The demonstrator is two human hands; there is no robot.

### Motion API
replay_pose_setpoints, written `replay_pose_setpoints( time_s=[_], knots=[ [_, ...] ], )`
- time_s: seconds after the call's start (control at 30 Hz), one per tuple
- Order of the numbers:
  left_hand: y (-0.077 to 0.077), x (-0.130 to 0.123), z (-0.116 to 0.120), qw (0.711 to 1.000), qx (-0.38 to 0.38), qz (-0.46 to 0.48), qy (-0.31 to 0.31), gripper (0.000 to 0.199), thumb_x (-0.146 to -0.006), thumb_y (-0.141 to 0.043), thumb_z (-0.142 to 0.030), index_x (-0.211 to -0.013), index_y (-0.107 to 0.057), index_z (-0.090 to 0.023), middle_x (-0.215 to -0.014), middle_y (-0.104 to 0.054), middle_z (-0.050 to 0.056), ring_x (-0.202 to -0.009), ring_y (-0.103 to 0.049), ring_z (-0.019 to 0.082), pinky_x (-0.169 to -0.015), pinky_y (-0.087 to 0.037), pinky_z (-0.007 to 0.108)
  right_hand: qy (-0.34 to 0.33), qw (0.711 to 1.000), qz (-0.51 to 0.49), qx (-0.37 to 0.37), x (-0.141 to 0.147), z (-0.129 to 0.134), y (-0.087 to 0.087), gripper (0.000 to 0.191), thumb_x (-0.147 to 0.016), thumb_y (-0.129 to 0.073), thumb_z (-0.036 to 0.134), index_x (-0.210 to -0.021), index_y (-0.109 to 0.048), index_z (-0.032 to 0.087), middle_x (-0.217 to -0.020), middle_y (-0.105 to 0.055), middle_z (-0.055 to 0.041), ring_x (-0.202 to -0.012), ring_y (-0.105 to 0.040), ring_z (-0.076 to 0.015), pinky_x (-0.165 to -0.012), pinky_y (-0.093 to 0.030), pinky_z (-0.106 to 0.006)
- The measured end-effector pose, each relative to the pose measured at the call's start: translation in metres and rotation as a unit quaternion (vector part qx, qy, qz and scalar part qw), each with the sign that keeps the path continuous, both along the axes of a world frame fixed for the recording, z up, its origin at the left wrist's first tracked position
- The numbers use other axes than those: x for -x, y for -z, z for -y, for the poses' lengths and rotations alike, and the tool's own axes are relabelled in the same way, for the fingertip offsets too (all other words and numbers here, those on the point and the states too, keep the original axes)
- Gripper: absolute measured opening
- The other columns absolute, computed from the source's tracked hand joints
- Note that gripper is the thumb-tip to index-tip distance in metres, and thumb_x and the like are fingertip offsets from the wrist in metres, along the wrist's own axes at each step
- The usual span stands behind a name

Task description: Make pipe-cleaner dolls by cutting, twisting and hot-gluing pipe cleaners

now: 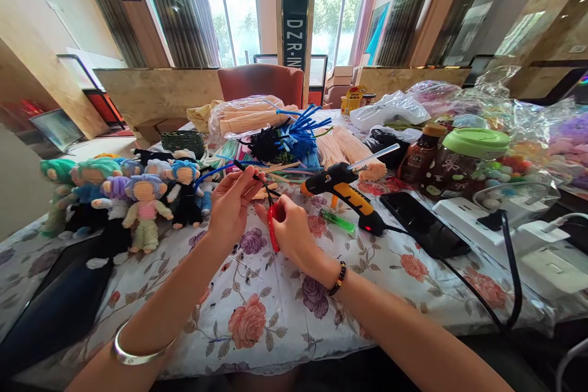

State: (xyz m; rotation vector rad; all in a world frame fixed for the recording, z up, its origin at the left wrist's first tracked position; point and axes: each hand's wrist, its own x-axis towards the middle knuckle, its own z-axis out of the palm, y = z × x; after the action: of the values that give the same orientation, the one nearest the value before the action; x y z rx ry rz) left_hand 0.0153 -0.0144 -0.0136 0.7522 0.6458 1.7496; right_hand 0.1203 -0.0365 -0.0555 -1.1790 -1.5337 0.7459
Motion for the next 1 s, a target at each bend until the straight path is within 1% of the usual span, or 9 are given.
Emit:
replay_pose_setpoints(
  time_s=[0.1, 0.17, 0.3, 0.37, 0.43, 0.53, 0.67, 0.83, 1.0],
  knots=[
    [0.000, 0.000, 0.000, 1.000, -0.006, 0.004, 0.001, 0.022, -0.054, -0.082, -0.022, -0.061, -0.063, -0.015, -0.065, -0.068, -0.002, -0.065, -0.066, 0.011, -0.076, -0.054, 0.027, 0.007, 1.000, -0.004, -0.007, -0.001, -0.002, 0.000, 0.043, -0.075, -0.063, 0.050, -0.060, -0.035, 0.021, -0.053, -0.036, 0.0067, -0.052, -0.029, -0.0093, -0.049, -0.023, -0.025],
    [0.000, 0.000, 0.001, 1.000, -0.003, 0.003, 0.003, 0.023, -0.054, -0.083, -0.022, -0.061, -0.062, -0.015, -0.065, -0.068, -0.002, -0.064, -0.066, 0.011, -0.077, -0.054, 0.028, -0.003, 1.000, -0.018, -0.004, -0.001, -0.003, 0.002, 0.043, -0.074, -0.064, 0.051, -0.061, -0.036, 0.021, -0.053, -0.037, 0.0068, -0.051, -0.029, -0.0091, -0.048, -0.023, -0.024],
    [-0.001, 0.000, 0.001, 1.000, 0.013, 0.005, 0.011, 0.023, -0.053, -0.083, -0.023, -0.060, -0.062, -0.015, -0.064, -0.068, -0.001, -0.064, -0.067, 0.011, -0.076, -0.053, 0.027, -0.077, 0.992, -0.089, 0.051, -0.002, -0.003, 0.004, 0.042, -0.075, -0.060, 0.054, -0.063, -0.038, 0.021, -0.049, -0.039, 0.0070, -0.045, -0.031, -0.0088, -0.044, -0.023, -0.024],
    [-0.002, 0.000, 0.000, 1.000, 0.021, 0.009, 0.018, 0.022, -0.054, -0.082, -0.022, -0.060, -0.062, -0.014, -0.064, -0.068, -0.001, -0.065, -0.067, 0.012, -0.075, -0.053, 0.026, -0.120, 0.981, -0.123, 0.088, -0.001, -0.001, 0.001, 0.041, -0.077, -0.058, 0.056, -0.063, -0.041, 0.021, -0.048, -0.041, 0.0065, -0.042, -0.032, -0.0088, -0.042, -0.023, -0.024],
    [-0.002, 0.001, 0.000, 0.999, 0.030, 0.016, 0.029, 0.021, -0.055, -0.082, -0.022, -0.061, -0.063, -0.014, -0.065, -0.068, -0.001, -0.066, -0.068, 0.012, -0.074, -0.053, 0.024, -0.141, 0.974, -0.138, 0.110, -0.001, 0.003, -0.004, 0.042, -0.077, -0.057, 0.056, -0.061, -0.043, 0.020, -0.046, -0.042, 0.0058, -0.041, -0.034, -0.0085, -0.041, -0.025, -0.024],
    [-0.002, 0.002, -0.001, 0.998, 0.043, 0.025, 0.040, 0.019, -0.056, -0.081, -0.020, -0.062, -0.063, -0.014, -0.066, -0.069, 0.000, -0.066, -0.068, 0.012, -0.073, -0.053, 0.024, -0.150, 0.972, -0.132, 0.124, -0.001, 0.006, -0.010, 0.045, -0.077, -0.058, 0.056, -0.056, -0.042, 0.020, -0.044, -0.043, 0.0053, -0.039, -0.035, -0.0078, -0.041, -0.027, -0.024],
    [-0.003, 0.002, 0.000, 0.997, 0.052, 0.028, 0.040, 0.018, -0.057, -0.079, -0.017, -0.063, -0.063, -0.013, -0.064, -0.069, 0.000, -0.064, -0.068, 0.012, -0.071, -0.052, 0.024, -0.160, 0.972, -0.127, 0.120, -0.003, 0.006, -0.007, 0.044, -0.078, -0.058, 0.055, -0.057, -0.042, 0.019, -0.043, -0.043, 0.0054, -0.038, -0.034, -0.0072, -0.039, -0.025, -0.023],
    [-0.003, 0.002, 0.001, 0.997, 0.056, 0.024, 0.038, 0.017, -0.058, -0.078, -0.015, -0.061, -0.062, -0.013, -0.061, -0.068, 0.000, -0.061, -0.067, 0.011, -0.066, -0.052, 0.021, -0.139, 0.975, -0.122, 0.122, -0.002, 0.003, 0.001, 0.044, -0.075, -0.060, 0.057, -0.060, -0.042, 0.020, -0.046, -0.043, 0.0059, -0.040, -0.035, -0.0076, -0.039, -0.025, -0.022],
    [-0.003, 0.002, 0.001, 0.997, 0.066, 0.018, 0.033, 0.016, -0.059, -0.078, -0.015, -0.061, -0.063, -0.012, -0.060, -0.068, 0.000, -0.060, -0.067, 0.011, -0.063, -0.052, 0.021, -0.109, 0.982, -0.096, 0.120, -0.001, 0.003, 0.001, 0.045, -0.072, -0.062, 0.058, -0.060, -0.040, 0.020, -0.045, -0.040, 0.0064, -0.041, -0.033, -0.0075, -0.041, -0.023, -0.022]
  ],
)
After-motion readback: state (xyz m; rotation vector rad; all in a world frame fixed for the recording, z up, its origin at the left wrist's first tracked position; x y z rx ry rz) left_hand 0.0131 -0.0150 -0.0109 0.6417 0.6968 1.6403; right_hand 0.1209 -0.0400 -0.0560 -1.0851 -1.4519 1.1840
